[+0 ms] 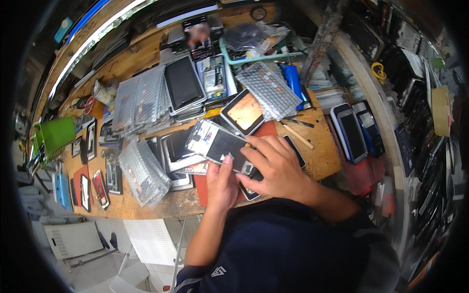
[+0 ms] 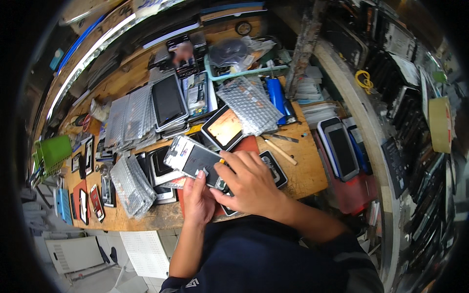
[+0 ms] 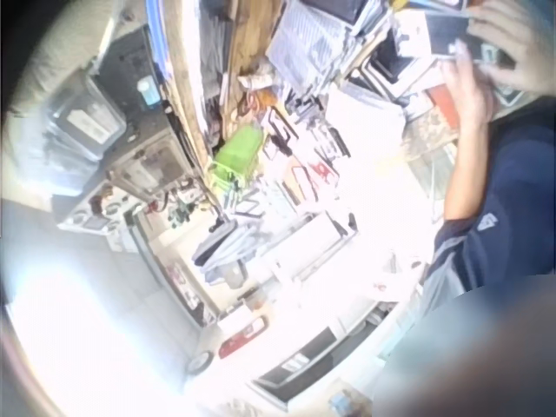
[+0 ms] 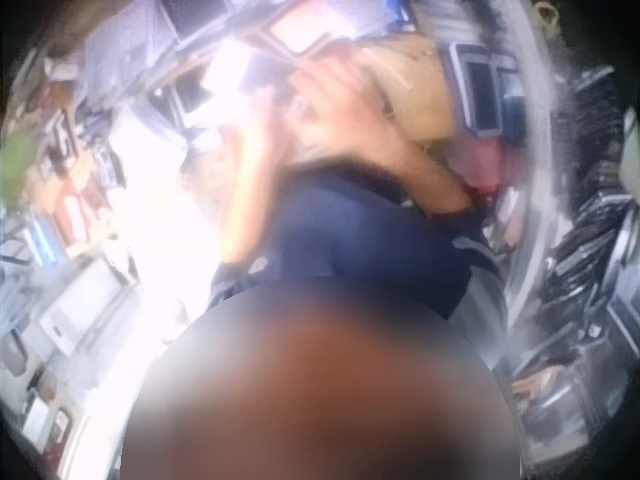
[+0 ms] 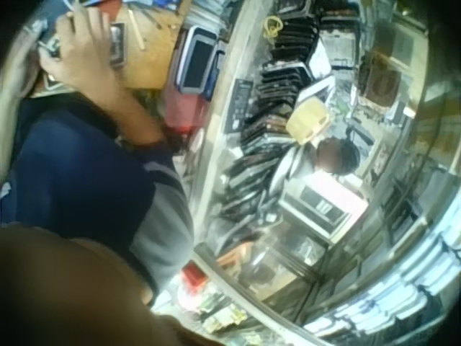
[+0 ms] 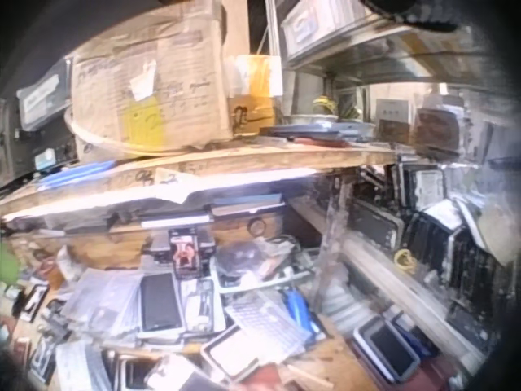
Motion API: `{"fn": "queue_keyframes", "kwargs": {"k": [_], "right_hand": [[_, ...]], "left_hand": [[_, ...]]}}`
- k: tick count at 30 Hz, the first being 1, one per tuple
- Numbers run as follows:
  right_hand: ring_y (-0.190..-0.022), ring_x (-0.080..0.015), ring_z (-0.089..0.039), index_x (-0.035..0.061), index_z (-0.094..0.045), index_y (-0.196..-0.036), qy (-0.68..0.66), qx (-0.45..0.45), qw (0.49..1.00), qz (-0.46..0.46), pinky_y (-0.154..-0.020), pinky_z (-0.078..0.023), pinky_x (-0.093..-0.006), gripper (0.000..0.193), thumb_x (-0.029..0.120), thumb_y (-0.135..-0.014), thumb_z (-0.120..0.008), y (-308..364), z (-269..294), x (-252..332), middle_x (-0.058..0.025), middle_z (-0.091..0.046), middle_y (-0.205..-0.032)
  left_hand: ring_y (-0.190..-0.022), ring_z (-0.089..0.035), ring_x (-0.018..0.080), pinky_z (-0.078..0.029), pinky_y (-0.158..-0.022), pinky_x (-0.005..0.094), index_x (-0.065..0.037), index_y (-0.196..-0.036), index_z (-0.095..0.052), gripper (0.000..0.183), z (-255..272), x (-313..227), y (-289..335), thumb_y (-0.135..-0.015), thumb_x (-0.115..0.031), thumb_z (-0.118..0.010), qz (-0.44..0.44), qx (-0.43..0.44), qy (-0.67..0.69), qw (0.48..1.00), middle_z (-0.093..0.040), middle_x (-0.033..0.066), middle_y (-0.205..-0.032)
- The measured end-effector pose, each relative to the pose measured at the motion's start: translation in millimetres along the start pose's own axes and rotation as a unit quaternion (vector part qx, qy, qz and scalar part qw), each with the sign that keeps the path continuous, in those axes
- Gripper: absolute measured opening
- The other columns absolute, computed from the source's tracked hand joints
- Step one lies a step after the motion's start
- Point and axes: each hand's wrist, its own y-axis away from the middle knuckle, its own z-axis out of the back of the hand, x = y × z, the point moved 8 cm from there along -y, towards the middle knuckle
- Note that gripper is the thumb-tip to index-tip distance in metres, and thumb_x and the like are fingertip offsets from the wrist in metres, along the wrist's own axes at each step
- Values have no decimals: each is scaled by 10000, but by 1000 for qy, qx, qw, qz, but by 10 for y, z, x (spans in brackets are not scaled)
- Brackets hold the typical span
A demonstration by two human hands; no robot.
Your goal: The person picks up and inspects several smartphones and electronic components on a cluttered workbench, turning them over to view both sides and handling bubble-wrapped items. The person places some items back on the table and reaches for more from a shelf.
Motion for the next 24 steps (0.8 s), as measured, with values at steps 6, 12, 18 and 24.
{"fn": "queue_keyframes", "kwargs": {"k": [6,12,18,24], "right_hand": [[-1018,-343,-623,4,-695,-1052,10,-109,992,-59,-893,-496,-457,418,339,-826,-800,-211,324,-689,-175,-666,-1129],[-1070,-382,-608,-43,-622,-1249,155,21,964,-213,-960,-491,-462,652,362,-781,-826,-290,186,-1335,-214,-648,-1136],[-1055,-377,-619,-8,-627,-1246,167,-16,960,-223,-950,-490,-472,648,357,-747,-821,-206,271,-1245,-208,-652,-1090],[-1050,-373,-625,11,-663,-1199,106,-76,963,-236,-930,-501,-465,648,445,-750,-839,-137,391,-1295,-189,-655,-1107]], "left_hand": [[-1030,-704,216,-622,-811,375,-59,-1297,-529,287,212,-22,-2,-1039,-173,-582,23,-97,19,995,-676,92,-1196],[-1049,-703,236,-607,-884,411,-25,-1292,-514,294,169,-53,1,-1034,-152,-573,24,-80,2,996,-674,108,-1196],[-1070,-697,247,-587,-931,430,-6,-1275,-534,298,137,-109,28,-1021,-154,-580,19,-77,-11,997,-676,118,-1193],[-1089,-681,264,-562,-953,447,-23,-1269,-559,313,378,-824,-59,-1001,-181,-598,-66,-142,-60,986,-670,123,-1206]]}}
